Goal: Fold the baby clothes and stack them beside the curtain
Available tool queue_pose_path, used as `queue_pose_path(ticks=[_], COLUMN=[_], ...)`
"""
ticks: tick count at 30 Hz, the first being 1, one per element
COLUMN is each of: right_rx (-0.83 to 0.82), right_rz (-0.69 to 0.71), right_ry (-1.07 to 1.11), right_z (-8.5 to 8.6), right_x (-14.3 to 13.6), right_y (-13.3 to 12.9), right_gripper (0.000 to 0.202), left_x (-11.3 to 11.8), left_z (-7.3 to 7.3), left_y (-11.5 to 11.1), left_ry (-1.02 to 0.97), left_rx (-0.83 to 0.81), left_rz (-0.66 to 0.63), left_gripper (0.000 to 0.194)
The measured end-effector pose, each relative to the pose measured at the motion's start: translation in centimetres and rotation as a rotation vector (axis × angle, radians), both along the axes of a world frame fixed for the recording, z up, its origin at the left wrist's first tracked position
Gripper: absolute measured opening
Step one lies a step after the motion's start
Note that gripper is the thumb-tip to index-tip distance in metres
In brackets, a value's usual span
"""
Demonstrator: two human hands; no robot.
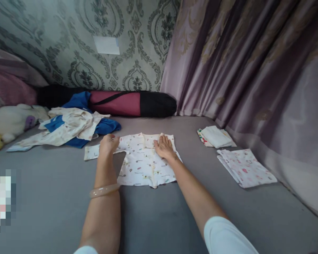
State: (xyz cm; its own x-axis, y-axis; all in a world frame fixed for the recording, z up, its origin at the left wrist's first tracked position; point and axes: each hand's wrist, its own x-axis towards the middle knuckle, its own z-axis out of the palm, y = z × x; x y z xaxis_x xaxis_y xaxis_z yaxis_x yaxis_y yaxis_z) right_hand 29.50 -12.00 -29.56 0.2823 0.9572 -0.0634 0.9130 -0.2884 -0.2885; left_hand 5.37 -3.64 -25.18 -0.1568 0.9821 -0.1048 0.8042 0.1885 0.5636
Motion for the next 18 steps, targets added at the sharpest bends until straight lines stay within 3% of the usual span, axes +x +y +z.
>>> queue_pose_path(ticks=[6,9,13,15,18], right_rx=[0.099,0.031,0.074,0.127,0.22], right_rz=[-0.143,-0.15,-0.189,-0.202,-0.198], right_ry=[-0.105,-0.062,0.04,0.075,0.109], right_z=[0.1,-0.3,-0.1,0.3,0.7], right_x=[2.3,3.1,3.6,4.0,4.7], right_y=[-1.2,-1.7,-1.7,-1.7,-1.6], right_gripper=[0.067,0.064,0.063,0.063,0.063], left_x=[0.0,-0.3,-1.7,-3.0,-5.2], left_z=[0.7,0.7,0.2,-0.2,-1.1], left_y=[-0.2,0.0,0.0,-0.4,-1.4], left_ry=[0.038,0.068,0.125,0.182,0.247], left_rx=[0.062,0.043,-0.019,-0.013,0.047], left_rz=[-0.028,-0.039,-0.029,0.019,0.204], left_gripper=[0.043,0.044,0.044,0.044,0.044])
